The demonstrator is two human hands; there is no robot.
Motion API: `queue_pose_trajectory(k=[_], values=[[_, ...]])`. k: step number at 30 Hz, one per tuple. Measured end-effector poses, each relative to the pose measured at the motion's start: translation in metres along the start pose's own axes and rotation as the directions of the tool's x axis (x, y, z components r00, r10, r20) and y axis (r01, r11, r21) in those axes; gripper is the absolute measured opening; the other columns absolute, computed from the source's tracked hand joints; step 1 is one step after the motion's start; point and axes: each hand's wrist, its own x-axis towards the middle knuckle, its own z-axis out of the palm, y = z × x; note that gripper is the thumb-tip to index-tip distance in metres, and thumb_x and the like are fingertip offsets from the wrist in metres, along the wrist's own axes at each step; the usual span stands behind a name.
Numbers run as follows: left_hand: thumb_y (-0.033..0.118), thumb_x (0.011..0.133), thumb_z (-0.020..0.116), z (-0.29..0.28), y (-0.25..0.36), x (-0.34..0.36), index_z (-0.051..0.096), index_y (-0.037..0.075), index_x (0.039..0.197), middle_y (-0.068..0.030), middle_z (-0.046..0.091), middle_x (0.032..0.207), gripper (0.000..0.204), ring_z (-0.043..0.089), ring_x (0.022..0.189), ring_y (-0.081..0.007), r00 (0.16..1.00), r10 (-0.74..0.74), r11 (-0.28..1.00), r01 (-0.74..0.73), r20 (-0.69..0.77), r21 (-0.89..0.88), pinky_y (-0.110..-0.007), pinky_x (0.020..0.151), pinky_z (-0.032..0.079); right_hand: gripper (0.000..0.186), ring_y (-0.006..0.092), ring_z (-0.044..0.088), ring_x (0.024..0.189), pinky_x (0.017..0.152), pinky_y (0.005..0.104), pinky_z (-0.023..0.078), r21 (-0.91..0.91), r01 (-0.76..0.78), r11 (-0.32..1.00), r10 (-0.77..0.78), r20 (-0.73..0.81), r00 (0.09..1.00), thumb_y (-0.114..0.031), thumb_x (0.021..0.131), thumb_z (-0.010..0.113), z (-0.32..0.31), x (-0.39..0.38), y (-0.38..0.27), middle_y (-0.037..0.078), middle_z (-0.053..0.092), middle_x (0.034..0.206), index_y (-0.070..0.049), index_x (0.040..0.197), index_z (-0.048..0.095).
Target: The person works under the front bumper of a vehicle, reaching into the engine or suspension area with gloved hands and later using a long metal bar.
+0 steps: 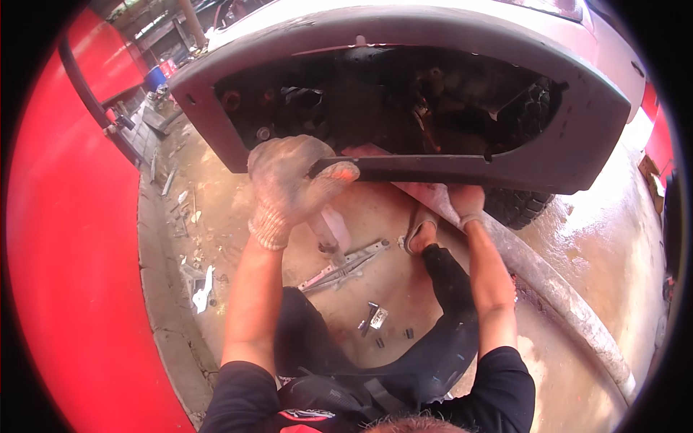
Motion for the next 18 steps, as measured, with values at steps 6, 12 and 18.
queue_pose_trajectory(k=[6, 12, 18], values=[[0.052, 0.071, 0.084, -0.001, -0.001, -0.003, 0.071, 0.013, 0.069, -0.0037, 0.066, 0.066, 0.040, 0.065, 0.061, -0.0280, 1.000, -0.020, 1.000, 0.020, -0.022, 0.022, -0.041, 0.058, 0.047, 0.031, 0.0303, 0.070, 0.109, 0.097, 0.0454, 0.053, -0.443, 0.351, 0.825, -0.436, -0.105, 0.894, -0.040, 0.097, 0.061, -0.065, 0.033, 0.042, 0.008, 0.076, 0.105, -0.021, 0.118, 0.075], [0.056, 0.070, 0.083, 0.003, 0.002, -0.002, 0.071, 0.013, 0.068, -0.0043, 0.065, 0.065, 0.045, 0.065, 0.062, -0.0284, 0.999, -0.028, 0.999, 0.029, -0.038, 0.037, -0.041, 0.061, 0.047, 0.033, 0.0340, 0.071, 0.104, 0.092, 0.0484, 0.053, -0.458, 0.389, 0.799, -0.475, -0.084, 0.876, -0.040, 0.096, 0.062, -0.085, 0.031, 0.026, 0.011, 0.075, 0.104, -0.015, 0.113, 0.074], [0.058, 0.068, 0.084, 0.011, -0.003, -0.004, 0.070, 0.013, 0.068, -0.0043, 0.064, 0.065, 0.047, 0.065, 0.062, -0.0278, 0.992, 0.031, 0.999, -0.025, -0.118, 0.047, -0.041, 0.061, 0.047, 0.034, 0.0380, 0.070, 0.104, 0.094, 0.0503, 0.051, -0.481, 0.344, 0.807, -0.422, -0.062, 0.904, -0.038, 0.096, 0.062, -0.086, 0.016, 0.012, 0.014, 0.075, 0.106, -0.012, 0.114, 0.072]])
